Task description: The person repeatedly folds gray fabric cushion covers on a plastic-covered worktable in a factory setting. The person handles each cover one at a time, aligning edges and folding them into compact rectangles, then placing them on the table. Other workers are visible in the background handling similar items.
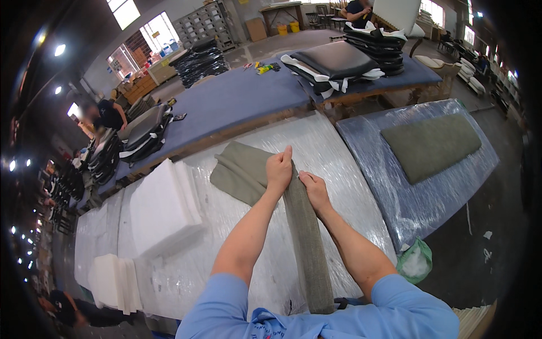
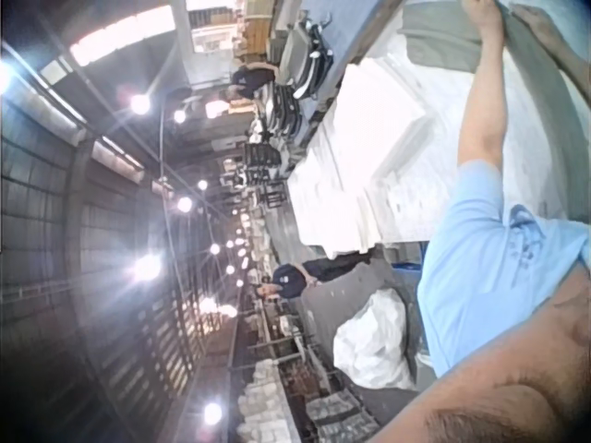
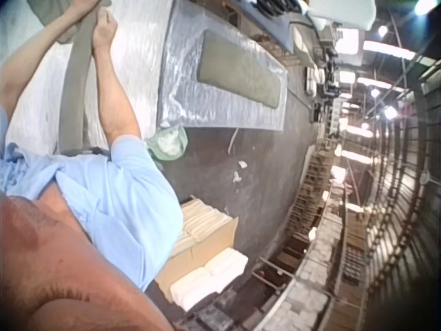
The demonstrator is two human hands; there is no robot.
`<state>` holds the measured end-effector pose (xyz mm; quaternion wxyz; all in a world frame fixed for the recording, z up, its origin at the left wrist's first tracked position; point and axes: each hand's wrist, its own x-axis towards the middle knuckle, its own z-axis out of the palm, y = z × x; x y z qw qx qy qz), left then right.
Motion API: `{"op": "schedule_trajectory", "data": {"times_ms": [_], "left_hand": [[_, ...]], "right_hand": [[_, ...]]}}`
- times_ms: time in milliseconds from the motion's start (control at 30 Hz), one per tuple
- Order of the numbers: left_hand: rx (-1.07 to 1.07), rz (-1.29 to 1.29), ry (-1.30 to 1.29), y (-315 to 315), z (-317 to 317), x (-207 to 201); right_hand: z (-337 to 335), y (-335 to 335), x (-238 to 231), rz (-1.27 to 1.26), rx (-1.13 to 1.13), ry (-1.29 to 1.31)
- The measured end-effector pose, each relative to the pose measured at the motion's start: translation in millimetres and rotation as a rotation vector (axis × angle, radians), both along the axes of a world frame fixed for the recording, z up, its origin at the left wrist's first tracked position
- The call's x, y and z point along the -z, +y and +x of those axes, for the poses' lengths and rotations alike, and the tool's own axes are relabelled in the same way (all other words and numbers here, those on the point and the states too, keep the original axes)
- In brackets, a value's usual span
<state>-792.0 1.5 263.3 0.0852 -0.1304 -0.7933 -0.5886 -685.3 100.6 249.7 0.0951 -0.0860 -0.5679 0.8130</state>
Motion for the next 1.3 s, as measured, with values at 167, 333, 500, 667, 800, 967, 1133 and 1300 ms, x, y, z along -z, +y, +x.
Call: {"op": "schedule_trajectory", "data": {"times_ms": [167, 333, 500, 667, 800, 967, 1133, 1300], "left_hand": [[-0.066, -0.177, 0.124, 15.5, 2.1, -4.3], [-0.054, -0.271, 0.233, 30.0, -1.4, 0.9], [0.042, -0.26, 0.11, 25.7, -10.3, 8.3], [0.418, 0.105, -0.255, 4.0, -0.1, -0.6], [0.562, 0.143, -0.356, -3.0, 29.7, -7.1], [0.348, -0.014, -0.292, -21.2, 47.5, 4.6], [0.274, -0.187, -0.154, -5.7, 79.2, -13.2], [0.242, -0.392, -0.135, -0.6, 87.5, -26.3]], "right_hand": [[-0.6, 7.3, 6.9, 0.112, 0.039, 0.02], [8.7, 9.2, 15.9, 0.09, 0.077, 0.019], [8.4, 15.9, 10.3, 0.169, 0.105, 0.034], [3.7, 11.4, 5.7, 0.506, 0.524, 0.321], [-4.0, 14.4, 11.7, 0.487, 0.563, 0.229], [-25.9, 8.9, -1.1, 0.398, 0.357, 0.162], [-42.7, 22.5, -11.2, 0.516, 0.285, 0.079], [-61.8, 34.3, -20.2, 0.737, 0.276, 0.125]]}}
